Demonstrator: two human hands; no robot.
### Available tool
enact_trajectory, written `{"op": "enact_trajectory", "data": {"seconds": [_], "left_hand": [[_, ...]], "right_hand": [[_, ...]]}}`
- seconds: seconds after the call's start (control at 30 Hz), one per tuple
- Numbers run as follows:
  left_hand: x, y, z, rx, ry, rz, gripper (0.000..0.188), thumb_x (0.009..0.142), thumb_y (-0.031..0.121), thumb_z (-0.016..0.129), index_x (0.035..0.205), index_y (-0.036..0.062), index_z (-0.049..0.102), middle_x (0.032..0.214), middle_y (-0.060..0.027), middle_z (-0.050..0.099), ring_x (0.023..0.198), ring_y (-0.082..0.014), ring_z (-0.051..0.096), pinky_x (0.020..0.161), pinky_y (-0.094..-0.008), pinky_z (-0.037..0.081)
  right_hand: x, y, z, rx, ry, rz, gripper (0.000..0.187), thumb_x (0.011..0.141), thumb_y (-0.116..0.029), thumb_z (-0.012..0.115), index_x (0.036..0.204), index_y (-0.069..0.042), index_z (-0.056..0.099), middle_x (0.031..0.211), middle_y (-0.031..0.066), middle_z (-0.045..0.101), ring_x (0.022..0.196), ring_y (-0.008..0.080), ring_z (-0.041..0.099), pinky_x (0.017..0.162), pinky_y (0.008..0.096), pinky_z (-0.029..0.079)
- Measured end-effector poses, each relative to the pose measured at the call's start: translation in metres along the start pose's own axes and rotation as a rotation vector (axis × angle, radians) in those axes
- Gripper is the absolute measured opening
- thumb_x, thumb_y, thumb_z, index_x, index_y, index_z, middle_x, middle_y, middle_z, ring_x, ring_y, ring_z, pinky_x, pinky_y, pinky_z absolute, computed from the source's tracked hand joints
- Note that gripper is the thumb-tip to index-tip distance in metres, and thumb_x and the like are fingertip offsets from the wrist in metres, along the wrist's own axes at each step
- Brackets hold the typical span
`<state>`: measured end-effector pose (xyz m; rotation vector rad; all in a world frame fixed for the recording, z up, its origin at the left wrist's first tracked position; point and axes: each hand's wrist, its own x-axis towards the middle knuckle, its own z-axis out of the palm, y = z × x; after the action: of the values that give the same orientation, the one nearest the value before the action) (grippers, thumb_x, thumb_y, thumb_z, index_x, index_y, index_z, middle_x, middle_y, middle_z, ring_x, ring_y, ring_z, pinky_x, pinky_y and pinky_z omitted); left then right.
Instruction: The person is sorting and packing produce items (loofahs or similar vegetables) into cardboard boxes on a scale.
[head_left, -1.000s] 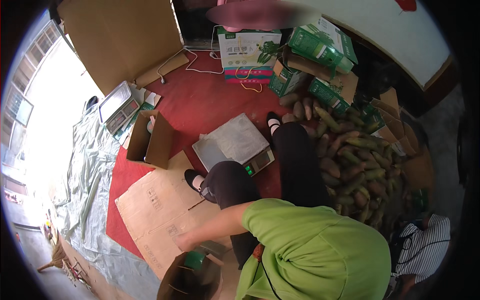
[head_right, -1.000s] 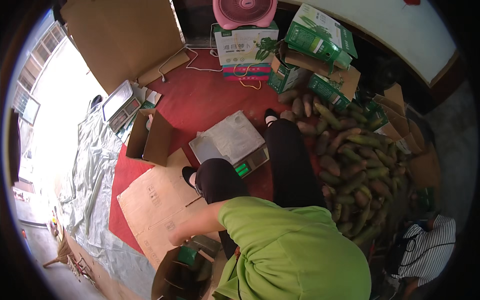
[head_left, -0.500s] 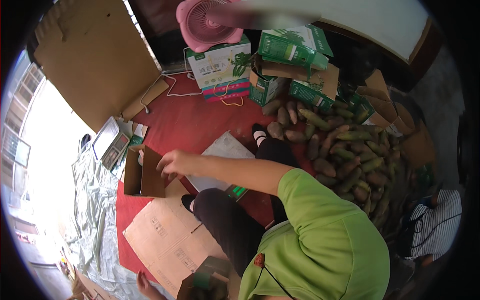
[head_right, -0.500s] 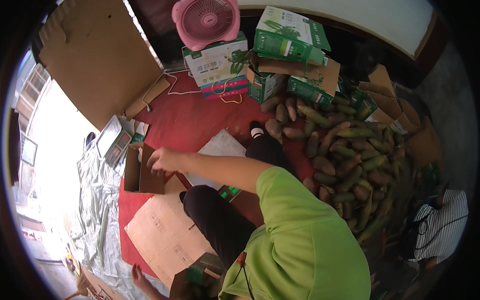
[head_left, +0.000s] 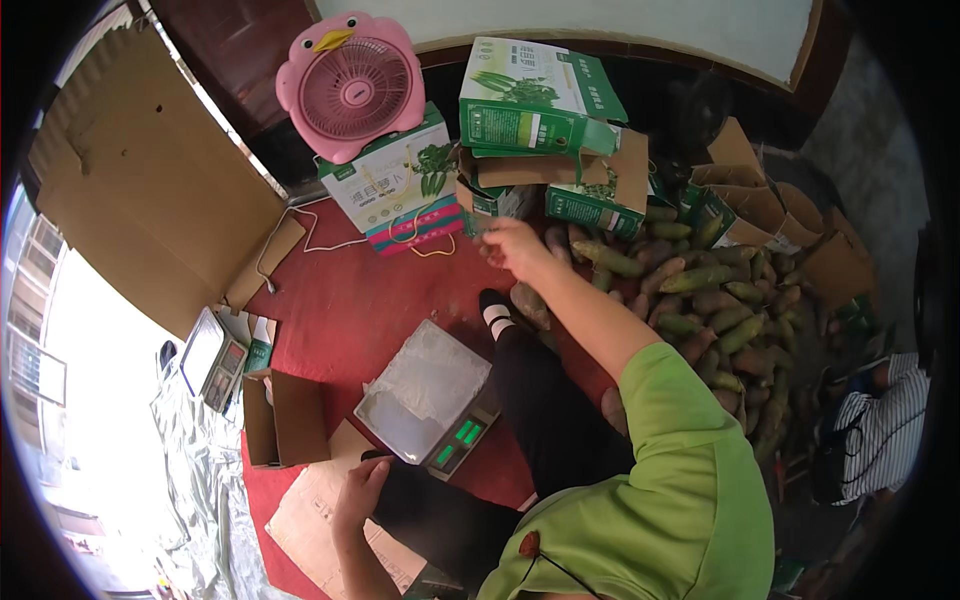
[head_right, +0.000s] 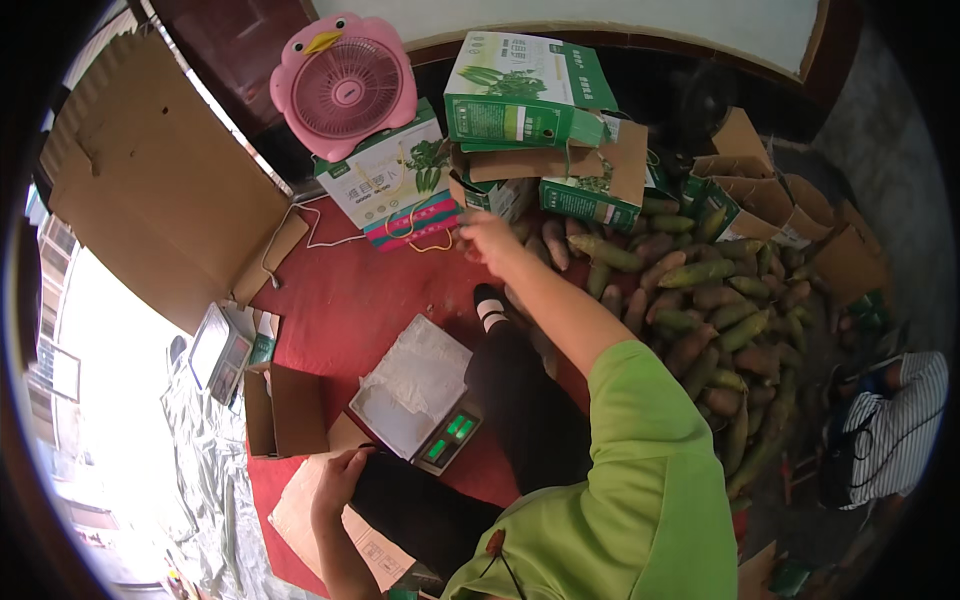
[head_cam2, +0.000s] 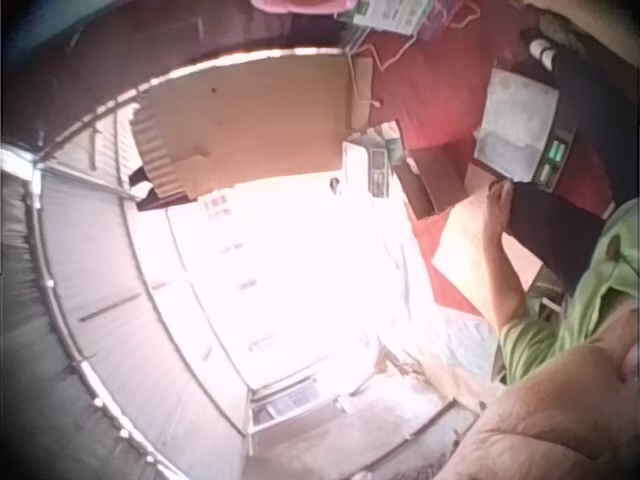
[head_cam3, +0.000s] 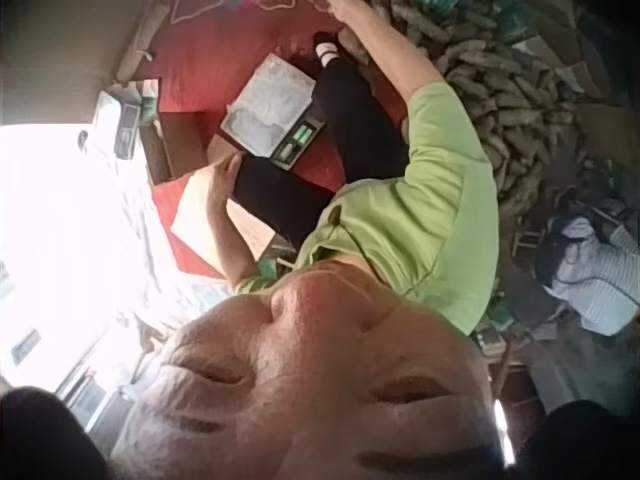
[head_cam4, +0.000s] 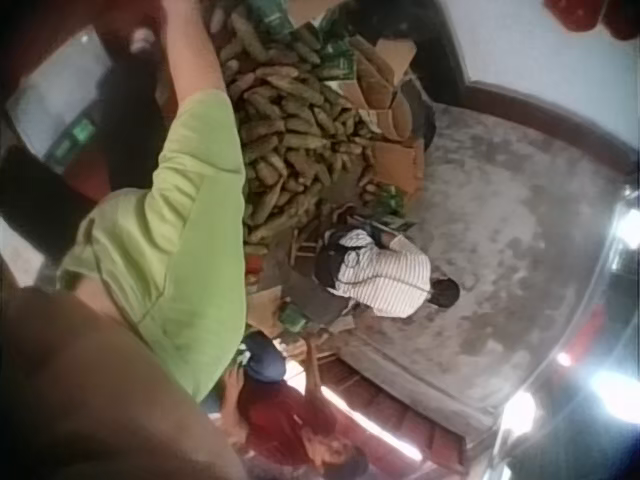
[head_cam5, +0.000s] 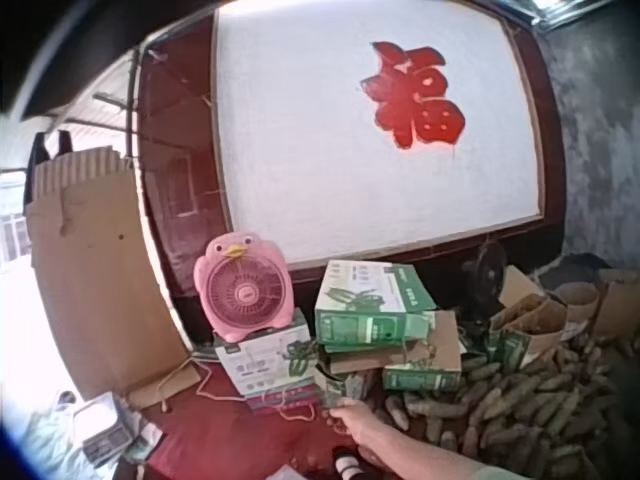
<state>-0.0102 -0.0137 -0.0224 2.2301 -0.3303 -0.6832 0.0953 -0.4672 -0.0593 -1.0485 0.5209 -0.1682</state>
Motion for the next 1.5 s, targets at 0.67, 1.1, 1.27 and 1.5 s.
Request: {"op": "enact_trajectory", "data": {"seconds": [0.67, 1.1, 1.27, 1.5], "left_hand": [[0.012, 0.032, 0.021, 0.627, 0.472, -0.318, 0.034, 0.084, 0.034, 0.063, 0.078, 0.001, 0.059, 0.082, -0.0175, 0.061, 0.085, -0.0362, 0.058, 0.08, -0.0453, 0.043], [0.014, 0.017, 0.016, 0.487, 0.423, -0.344, 0.035, 0.083, 0.033, 0.064, 0.076, -0.0002, 0.056, 0.08, -0.0187, 0.062, 0.083, -0.0383, 0.059, 0.077, -0.0464, 0.044], [0.012, 0.029, 0.013, 0.57, 0.416, -0.367, 0.035, 0.084, 0.034, 0.063, 0.076, -0.0002, 0.057, 0.082, -0.0205, 0.062, 0.084, -0.0392, 0.059, 0.077, -0.0464, 0.045], [0.005, 0.02, 0.014, 0.499, 0.479, -0.291, 0.037, 0.083, 0.035, 0.063, 0.073, 0.0, 0.056, 0.08, -0.0197, 0.061, 0.083, -0.0386, 0.059, 0.075, -0.047, 0.044]], "right_hand": [[0.117, -0.09, -0.107, 0.257, 0.267, -0.216, 0.079, 0.082, -0.007, 0.063, 0.148, -0.023, 0.022, 0.099, 0.0041, 0.063, 0.073, 0.0157, 0.059, 0.067, 0.0368, 0.044], [0.142, -0.103, -0.113, 0.539, 0.043, -0.266, 0.02, 0.085, -0.015, 0.064, 0.097, -0.015, 0.047, 0.091, 0.0024, 0.063, 0.074, 0.0161, 0.058, 0.067, 0.037, 0.045], [0.113, -0.115, -0.087, 0.544, 0.081, -0.363, 0.029, 0.085, -0.014, 0.064, 0.109, -0.015, 0.047, 0.095, 0.0028, 0.062, 0.08, 0.016, 0.059, 0.068, 0.0368, 0.045], [0.043, -0.156, -0.051, 0.204, 0.17, -0.561, 0.053, 0.086, -0.016, 0.063, 0.13, -0.011, 0.034, 0.111, 0.0042, 0.056, 0.1, 0.0168, 0.055, 0.083, 0.0403, 0.04]]}}
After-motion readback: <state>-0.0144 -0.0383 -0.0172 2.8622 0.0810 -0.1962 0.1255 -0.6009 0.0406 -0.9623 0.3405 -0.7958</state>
